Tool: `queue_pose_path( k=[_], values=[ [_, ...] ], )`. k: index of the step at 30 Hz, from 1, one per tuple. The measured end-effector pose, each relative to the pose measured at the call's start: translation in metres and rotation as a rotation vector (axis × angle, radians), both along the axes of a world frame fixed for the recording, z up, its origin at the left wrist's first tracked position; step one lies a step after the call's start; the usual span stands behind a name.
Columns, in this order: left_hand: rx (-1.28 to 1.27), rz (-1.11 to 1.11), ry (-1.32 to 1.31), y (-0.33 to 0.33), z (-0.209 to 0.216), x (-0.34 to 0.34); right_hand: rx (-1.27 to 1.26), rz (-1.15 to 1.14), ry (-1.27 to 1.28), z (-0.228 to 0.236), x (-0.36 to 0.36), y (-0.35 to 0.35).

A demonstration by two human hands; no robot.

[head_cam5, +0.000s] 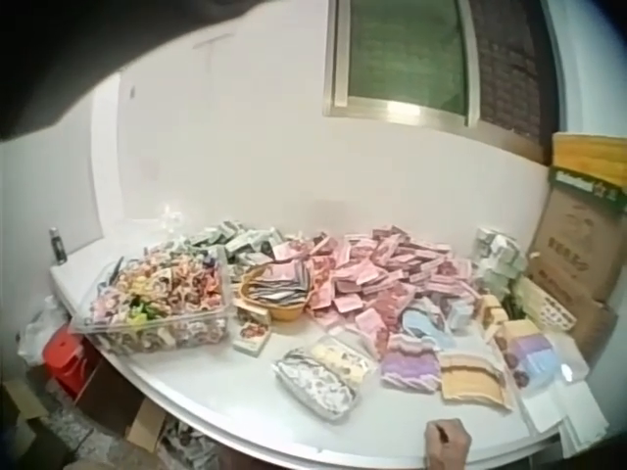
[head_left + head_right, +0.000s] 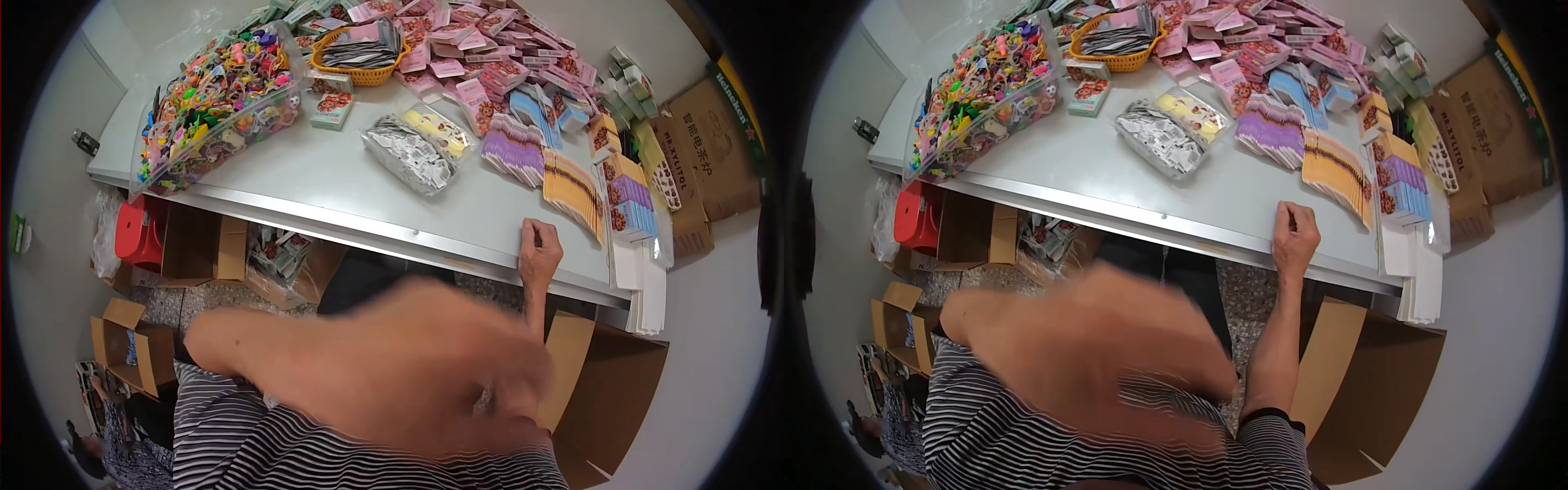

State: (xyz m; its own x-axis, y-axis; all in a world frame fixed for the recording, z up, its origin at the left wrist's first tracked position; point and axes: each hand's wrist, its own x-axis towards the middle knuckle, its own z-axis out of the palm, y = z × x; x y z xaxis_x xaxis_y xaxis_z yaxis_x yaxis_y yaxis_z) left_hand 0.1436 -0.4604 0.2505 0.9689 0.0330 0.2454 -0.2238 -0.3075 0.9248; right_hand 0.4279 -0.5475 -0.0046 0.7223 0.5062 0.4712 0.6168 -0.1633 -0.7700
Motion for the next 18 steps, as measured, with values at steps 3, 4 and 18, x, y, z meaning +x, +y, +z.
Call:
queue_pose_path(
  k=[3, 4, 18],
  values=[
    [0.336, 0.714, -0.076, 0.065, -0.062, 0.04, -0.014, -0.075, -0.053, 0.011, 0.028, -0.028],
    [0.437, 0.922, -0.081, 0.108, -0.089, 0.054, 0.0, -0.066, -0.086, 0.012, 0.035, -0.03],
    [0.9, 1.379, 0.65, 0.221, -0.188, 0.177, 0.009, -0.052, -0.059, 0.024, 0.148, -0.068]
  ],
)
